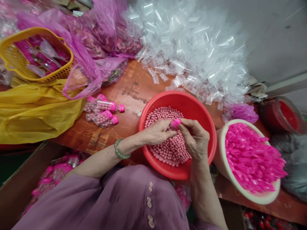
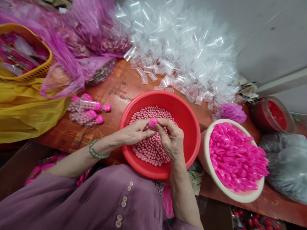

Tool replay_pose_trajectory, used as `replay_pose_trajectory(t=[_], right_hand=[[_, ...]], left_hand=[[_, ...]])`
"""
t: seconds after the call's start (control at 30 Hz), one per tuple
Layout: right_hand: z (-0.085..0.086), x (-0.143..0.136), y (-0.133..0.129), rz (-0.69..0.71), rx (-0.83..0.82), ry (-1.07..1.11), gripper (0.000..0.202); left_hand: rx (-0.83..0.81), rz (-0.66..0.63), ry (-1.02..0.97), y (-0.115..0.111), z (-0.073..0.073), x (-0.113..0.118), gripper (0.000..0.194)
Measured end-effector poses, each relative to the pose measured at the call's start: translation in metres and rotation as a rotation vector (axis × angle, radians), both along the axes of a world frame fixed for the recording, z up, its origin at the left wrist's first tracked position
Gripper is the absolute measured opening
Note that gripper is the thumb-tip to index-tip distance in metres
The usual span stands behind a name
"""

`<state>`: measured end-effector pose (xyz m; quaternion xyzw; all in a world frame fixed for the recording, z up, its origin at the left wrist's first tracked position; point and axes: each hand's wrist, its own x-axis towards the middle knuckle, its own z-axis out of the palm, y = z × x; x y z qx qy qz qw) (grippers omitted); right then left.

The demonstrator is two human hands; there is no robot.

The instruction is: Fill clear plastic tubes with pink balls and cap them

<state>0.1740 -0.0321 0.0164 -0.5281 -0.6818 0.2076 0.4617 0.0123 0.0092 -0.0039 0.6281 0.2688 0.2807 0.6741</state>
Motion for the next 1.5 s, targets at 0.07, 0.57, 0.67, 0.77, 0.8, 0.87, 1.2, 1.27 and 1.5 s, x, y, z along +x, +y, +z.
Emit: replay_pose_trajectory(t=[0.07, 0.57, 0.67, 0.77, 0.8, 0.87, 1.2, 1.27, 1.5], right_hand=[[-0.002, -0.003, -0.002, -0.019, 0.029, 0.006, 0.014], [-0.01, -0.007, 0.0, 0.12, 0.287, -0.482, 0.078], [-0.013, -0.01, 0.002, 0.042, 0.33, -0.589, 0.079], [-0.014, -0.013, 0.003, -0.024, 0.394, -0.624, 0.072], [-0.013, -0.013, 0.003, -0.03, 0.412, -0.63, 0.07], [-0.012, -0.011, 0.002, -0.035, 0.436, -0.641, 0.069], [-0.011, -0.009, 0.0, 0.017, 0.355, -0.576, 0.073], [-0.011, -0.009, 0.0, 0.041, 0.323, -0.556, 0.075], [-0.009, -0.006, 0.0, 0.037, 0.323, -0.654, 0.076]], left_hand=[[-0.042, -0.032, -0.066, 0.001, -0.001, 0.001, 0.009], [-0.499, 0.026, -0.302, 0.002, 0.004, -0.005, 0.042], [-0.583, 0.007, -0.337, 0.001, 0.007, -0.003, 0.048], [-0.604, -0.021, -0.373, 0.0, 0.009, 0.002, 0.05], [-0.605, -0.034, -0.376, 0.0, 0.009, 0.003, 0.049], [-0.607, -0.069, -0.377, 0.0, 0.009, 0.004, 0.048], [-0.576, -0.112, -0.389, -0.002, 0.005, 0.005, 0.044], [-0.551, -0.054, -0.374, -0.003, 0.004, 0.007, 0.044], [-0.418, -0.012, -0.283, -0.003, 0.003, 0.009, 0.033]])
